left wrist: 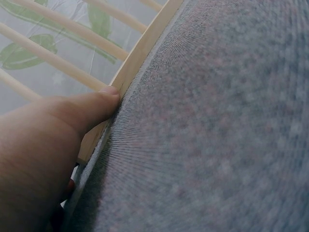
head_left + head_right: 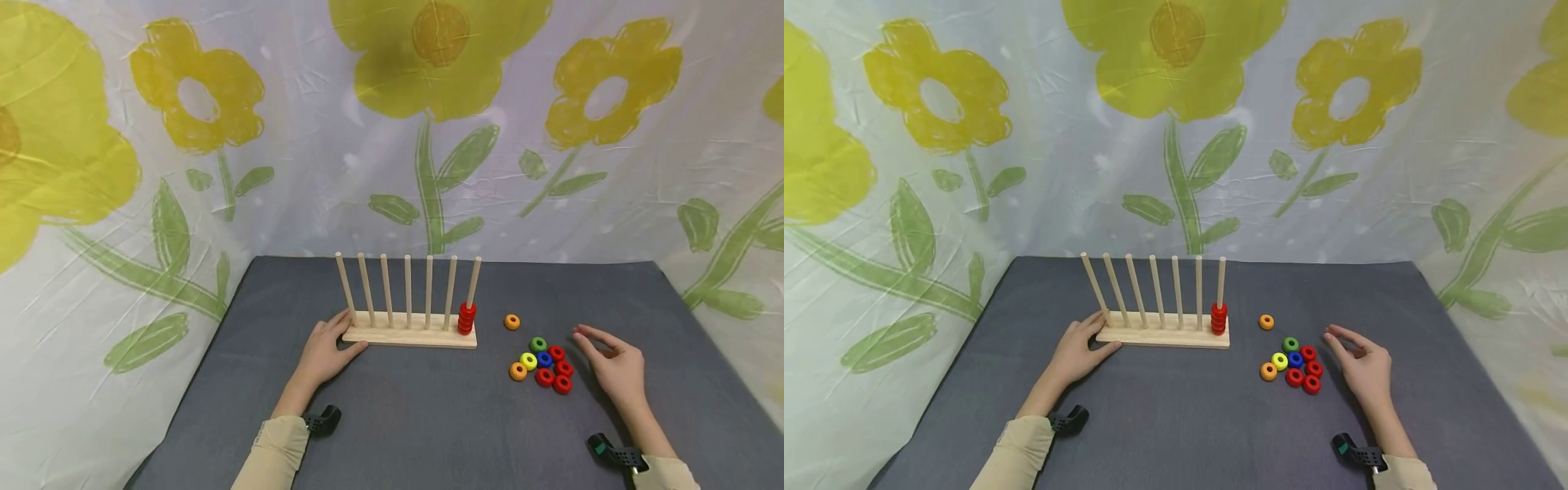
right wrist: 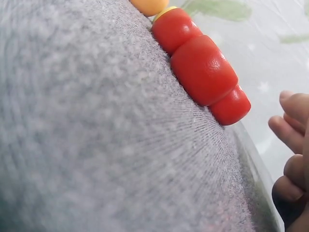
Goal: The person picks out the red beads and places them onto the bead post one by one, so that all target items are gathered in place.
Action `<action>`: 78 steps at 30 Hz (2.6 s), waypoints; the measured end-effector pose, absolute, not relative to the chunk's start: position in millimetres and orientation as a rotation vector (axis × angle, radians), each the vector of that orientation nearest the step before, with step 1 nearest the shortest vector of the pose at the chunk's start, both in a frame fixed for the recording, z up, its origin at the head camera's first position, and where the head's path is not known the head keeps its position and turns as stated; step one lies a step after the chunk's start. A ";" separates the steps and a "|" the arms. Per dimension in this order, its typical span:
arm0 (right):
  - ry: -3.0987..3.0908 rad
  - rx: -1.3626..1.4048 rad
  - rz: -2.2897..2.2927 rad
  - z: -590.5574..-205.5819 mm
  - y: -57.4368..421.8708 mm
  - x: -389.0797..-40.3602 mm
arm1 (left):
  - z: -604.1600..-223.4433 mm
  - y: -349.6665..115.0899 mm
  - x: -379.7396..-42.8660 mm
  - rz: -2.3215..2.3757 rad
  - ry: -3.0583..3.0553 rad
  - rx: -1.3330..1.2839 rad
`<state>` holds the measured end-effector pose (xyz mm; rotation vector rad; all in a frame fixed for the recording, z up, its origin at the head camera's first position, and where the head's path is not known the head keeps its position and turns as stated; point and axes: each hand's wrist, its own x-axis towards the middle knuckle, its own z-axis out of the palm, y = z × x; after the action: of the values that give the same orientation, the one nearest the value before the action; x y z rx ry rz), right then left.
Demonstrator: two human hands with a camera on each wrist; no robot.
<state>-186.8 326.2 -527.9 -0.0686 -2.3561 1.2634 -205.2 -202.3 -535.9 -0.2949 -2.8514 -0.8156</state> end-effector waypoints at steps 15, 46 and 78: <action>-2.505 0.104 1.173 -531.7 325.0 -186.2 | -540.0 -203.4 -206.8 -0.807 -2.851 -0.295; -2.640 0.403 1.305 -531.1 345.1 -188.8 | -538.6 -203.1 -207.8 -0.789 -2.871 -0.279; -2.710 0.338 1.168 -533.8 334.9 -188.7 | -535.7 -202.0 -206.4 -0.805 -2.863 -0.293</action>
<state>-188.7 334.9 -533.8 0.3376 -2.7100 1.1677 -206.4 -202.0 -535.7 -0.2934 -2.8626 -0.8047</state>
